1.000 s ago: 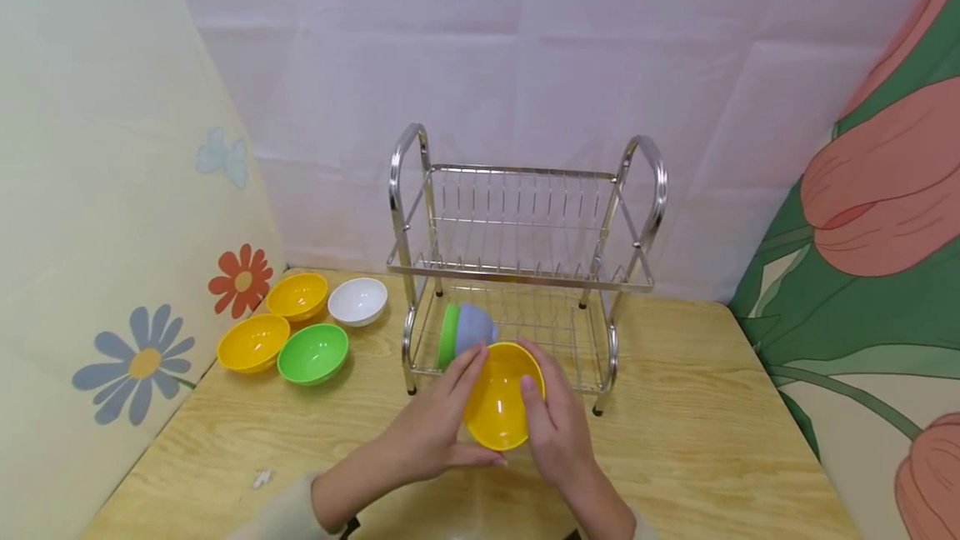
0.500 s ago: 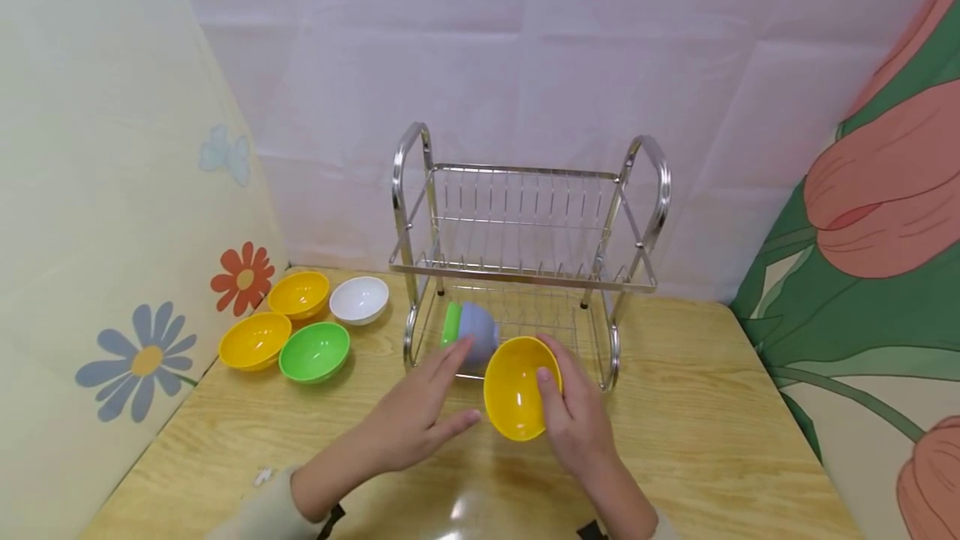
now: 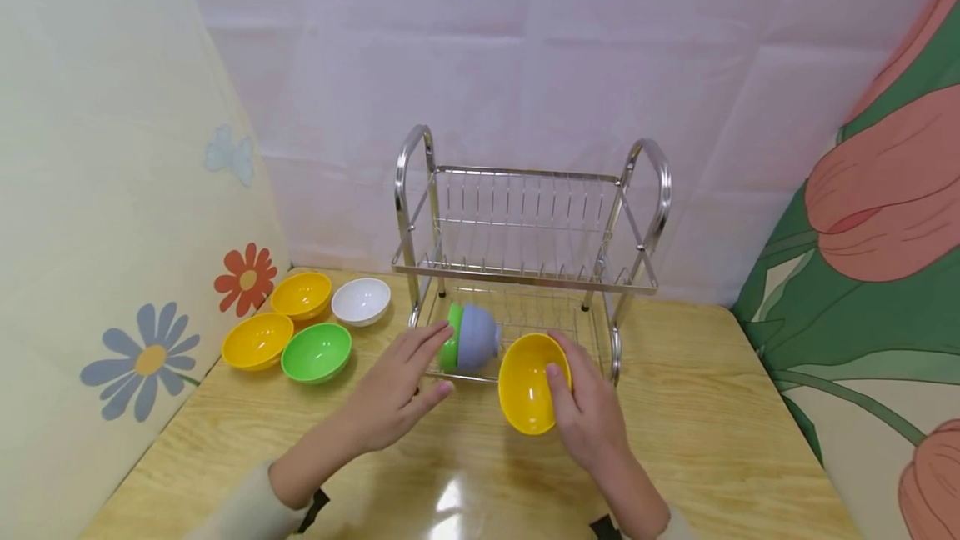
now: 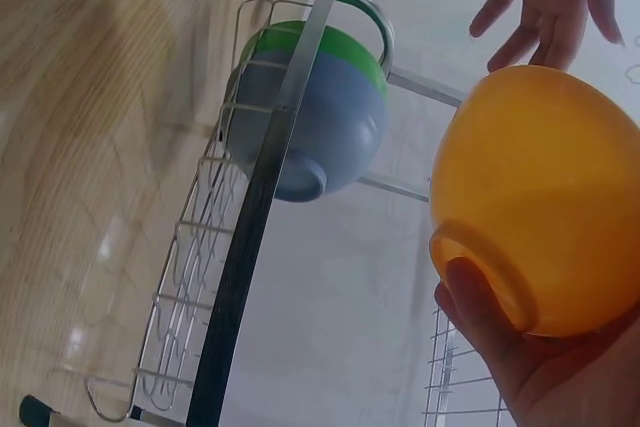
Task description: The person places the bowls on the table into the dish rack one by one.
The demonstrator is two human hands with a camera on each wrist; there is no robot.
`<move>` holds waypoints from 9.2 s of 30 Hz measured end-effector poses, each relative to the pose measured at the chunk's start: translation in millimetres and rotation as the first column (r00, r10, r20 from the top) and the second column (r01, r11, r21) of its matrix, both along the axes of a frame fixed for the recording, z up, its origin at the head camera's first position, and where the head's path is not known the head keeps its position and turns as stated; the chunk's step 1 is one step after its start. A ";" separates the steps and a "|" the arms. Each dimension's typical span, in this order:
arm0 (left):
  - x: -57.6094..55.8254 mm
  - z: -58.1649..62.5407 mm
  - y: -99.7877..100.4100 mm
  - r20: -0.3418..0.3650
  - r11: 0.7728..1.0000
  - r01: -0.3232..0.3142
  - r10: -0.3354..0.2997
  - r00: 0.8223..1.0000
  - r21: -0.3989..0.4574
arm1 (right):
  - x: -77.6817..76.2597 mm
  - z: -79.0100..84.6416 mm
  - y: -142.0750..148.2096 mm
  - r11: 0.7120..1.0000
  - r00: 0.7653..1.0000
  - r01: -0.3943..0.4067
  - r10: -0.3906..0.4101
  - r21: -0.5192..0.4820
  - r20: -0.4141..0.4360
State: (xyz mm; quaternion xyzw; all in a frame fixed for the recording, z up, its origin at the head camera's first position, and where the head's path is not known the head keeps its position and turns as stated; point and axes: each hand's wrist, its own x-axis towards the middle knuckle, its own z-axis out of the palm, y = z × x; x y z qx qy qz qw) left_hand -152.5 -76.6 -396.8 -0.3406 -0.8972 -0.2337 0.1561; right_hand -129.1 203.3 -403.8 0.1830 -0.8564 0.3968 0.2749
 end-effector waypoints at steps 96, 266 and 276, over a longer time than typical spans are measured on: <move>-160.4 170.4 -0.3 -0.128 0.977 -0.215 0.215 0.968 0.015 | -103.9 -15.1 -24.2 0.902 0.923 -0.006 -0.161 0.432 0.350; -162.6 141.7 2.5 -0.272 0.947 -0.106 0.193 0.943 0.304 | -97.0 167.4 117.5 0.882 0.967 0.220 -0.139 0.418 -0.214; -164.0 141.1 1.6 -0.290 0.944 -0.100 0.195 0.937 0.313 | -118.5 168.8 119.9 0.866 0.984 0.178 -0.155 0.467 -0.087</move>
